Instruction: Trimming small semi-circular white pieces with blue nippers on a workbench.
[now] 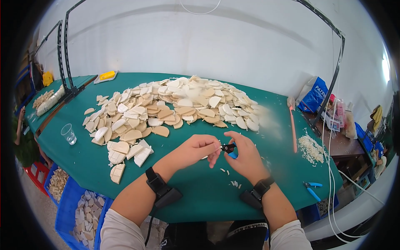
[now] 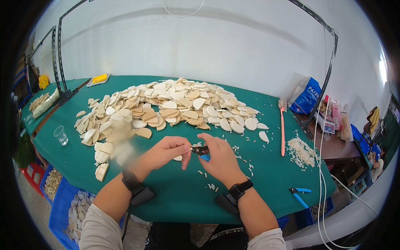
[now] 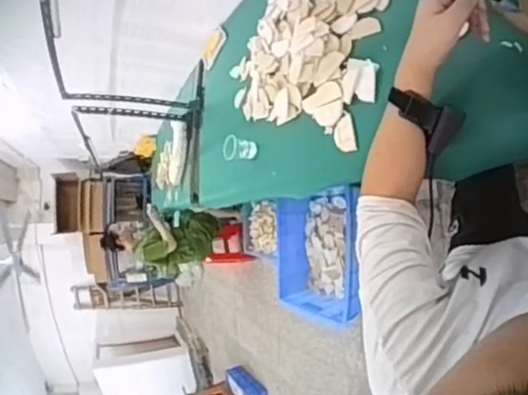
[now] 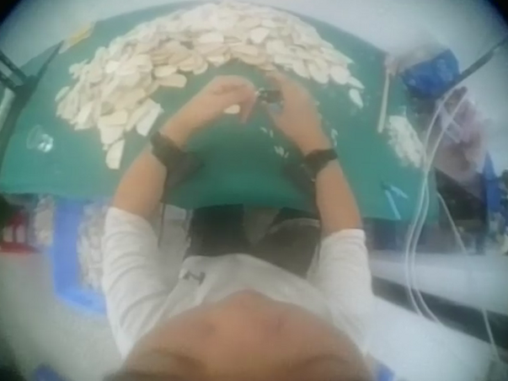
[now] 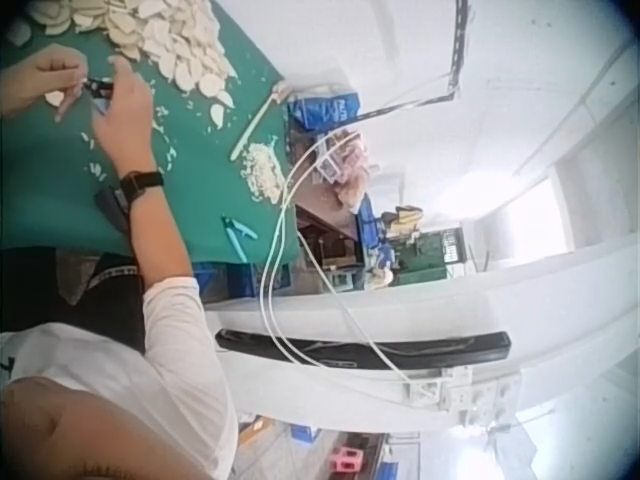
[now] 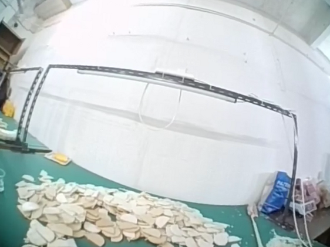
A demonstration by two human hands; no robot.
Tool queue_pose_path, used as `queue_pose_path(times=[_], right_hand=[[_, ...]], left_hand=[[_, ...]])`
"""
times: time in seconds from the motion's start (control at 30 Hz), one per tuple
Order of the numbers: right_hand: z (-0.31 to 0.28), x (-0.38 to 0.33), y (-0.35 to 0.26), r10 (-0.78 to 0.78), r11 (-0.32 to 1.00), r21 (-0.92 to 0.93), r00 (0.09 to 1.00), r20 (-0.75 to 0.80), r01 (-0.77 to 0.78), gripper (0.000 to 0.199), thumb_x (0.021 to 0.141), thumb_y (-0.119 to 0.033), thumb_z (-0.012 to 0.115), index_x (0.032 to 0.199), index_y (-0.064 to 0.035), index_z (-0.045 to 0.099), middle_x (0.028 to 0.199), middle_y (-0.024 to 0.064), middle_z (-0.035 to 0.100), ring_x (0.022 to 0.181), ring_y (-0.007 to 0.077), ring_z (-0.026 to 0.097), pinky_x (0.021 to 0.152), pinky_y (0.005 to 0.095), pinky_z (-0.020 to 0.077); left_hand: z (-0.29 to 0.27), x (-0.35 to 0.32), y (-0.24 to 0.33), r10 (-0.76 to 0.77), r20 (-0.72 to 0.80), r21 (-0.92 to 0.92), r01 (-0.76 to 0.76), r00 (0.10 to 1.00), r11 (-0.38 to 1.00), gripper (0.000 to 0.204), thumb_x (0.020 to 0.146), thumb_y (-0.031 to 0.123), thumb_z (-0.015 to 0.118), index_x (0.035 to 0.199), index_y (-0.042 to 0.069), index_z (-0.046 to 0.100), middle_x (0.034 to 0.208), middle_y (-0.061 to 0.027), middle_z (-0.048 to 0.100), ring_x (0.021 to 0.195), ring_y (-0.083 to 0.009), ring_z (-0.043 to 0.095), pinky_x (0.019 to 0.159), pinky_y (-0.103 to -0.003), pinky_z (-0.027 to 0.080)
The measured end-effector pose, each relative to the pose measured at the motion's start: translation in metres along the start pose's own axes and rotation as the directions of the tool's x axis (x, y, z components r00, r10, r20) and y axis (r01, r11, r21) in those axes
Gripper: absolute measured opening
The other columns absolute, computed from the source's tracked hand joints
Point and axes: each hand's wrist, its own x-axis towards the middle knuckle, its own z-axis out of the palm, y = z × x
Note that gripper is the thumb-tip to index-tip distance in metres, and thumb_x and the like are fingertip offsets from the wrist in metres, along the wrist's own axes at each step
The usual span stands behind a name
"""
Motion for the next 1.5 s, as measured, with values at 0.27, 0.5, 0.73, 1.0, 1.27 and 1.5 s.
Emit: queue_pose_path(times=[0.27, 0.5, 0.73, 1.0, 1.27, 1.5], right_hand=[[-0.0022, -0.0011, -0.0036, 0.087, 0.996, -0.007, 0.995, 0.057, -0.087, 0.057, 0.077, -0.004, 0.073, 0.130, -0.0141, 0.053, 0.089, 0.0117, 0.071, 0.082, 0.0314, 0.070, 0.070, 0.0421, 0.0557], [-0.0059, 0.0005, -0.0085, 0.187, 0.978, 0.087, 0.982, 0.038, -0.190, 0.054, 0.079, -0.007, 0.073, 0.129, -0.0136, 0.054, 0.088, 0.0123, 0.071, 0.081, 0.0315, 0.070, 0.071, 0.0420, 0.0563], [-0.0061, 0.0009, -0.0090, 0.120, 0.991, 0.058, 0.993, 0.016, -0.120, 0.054, 0.078, -0.008, 0.074, 0.127, -0.0121, 0.055, 0.086, 0.0096, 0.067, 0.079, 0.0288, 0.069, 0.071, 0.0399, 0.0537], [-0.0043, 0.0001, -0.0049, 0.030, 0.998, 0.056, 0.999, 0.014, -0.031, 0.056, 0.075, -0.006, 0.074, 0.127, -0.0118, 0.056, 0.089, 0.0081, 0.064, 0.082, 0.0262, 0.067, 0.077, 0.0390, 0.0499], [-0.0061, 0.0009, -0.0073, 0.010, 0.998, 0.063, 0.996, 0.086, -0.015, 0.057, 0.074, -0.007, 0.075, 0.127, -0.0120, 0.056, 0.088, 0.0081, 0.067, 0.083, 0.0257, 0.069, 0.076, 0.0391, 0.0518], [-0.0052, 0.0013, -0.0070, 0.060, 0.996, 0.053, 0.992, 0.110, -0.066, 0.058, 0.074, -0.009, 0.076, 0.128, -0.0132, 0.055, 0.084, 0.0073, 0.067, 0.080, 0.0257, 0.068, 0.071, 0.0395, 0.0528]], left_hand=[[0.0003, -0.0002, 0.0023, 0.005, 0.021, -0.008, -0.004, 1.000, 1.000, 0.027, 0.106, 0.023, 0.050, 0.088, 0.005, 0.060, 0.074, -0.0022, 0.064, 0.068, -0.0120, 0.064, 0.067, -0.025, 0.046], [-0.0030, -0.0009, 0.0005, 0.031, 0.017, -0.002, -0.031, 0.999, 1.000, 0.027, 0.105, 0.023, 0.052, 0.087, 0.004, 0.061, 0.074, -0.0021, 0.064, 0.068, -0.0118, 0.063, 0.066, -0.025, 0.045], [-0.0013, -0.0014, 0.0007, 0.012, 0.013, -0.030, -0.011, 1.000, 0.999, 0.025, 0.104, 0.022, 0.053, 0.088, 0.005, 0.062, 0.076, -0.0019, 0.064, 0.068, -0.0117, 0.064, 0.065, -0.025, 0.044], [-0.0034, 0.0000, -0.0040, 0.008, 0.032, -0.073, -0.005, 0.999, 0.997, 0.021, 0.102, 0.019, 0.055, 0.089, 0.005, 0.064, 0.077, -0.0020, 0.065, 0.068, -0.0121, 0.064, 0.065, -0.025, 0.044], [-0.0024, -0.0020, -0.0005, 0.006, 0.039, -0.070, -0.003, 0.999, 0.998, 0.021, 0.102, 0.019, 0.056, 0.089, 0.005, 0.064, 0.076, -0.0027, 0.066, 0.069, -0.0121, 0.064, 0.065, -0.025, 0.043], [-0.0033, -0.0025, 0.0003, 0.021, 0.032, -0.064, -0.019, 0.999, 0.998, 0.020, 0.102, 0.018, 0.056, 0.089, 0.005, 0.064, 0.076, -0.0028, 0.066, 0.068, -0.0119, 0.064, 0.063, -0.025, 0.042]])
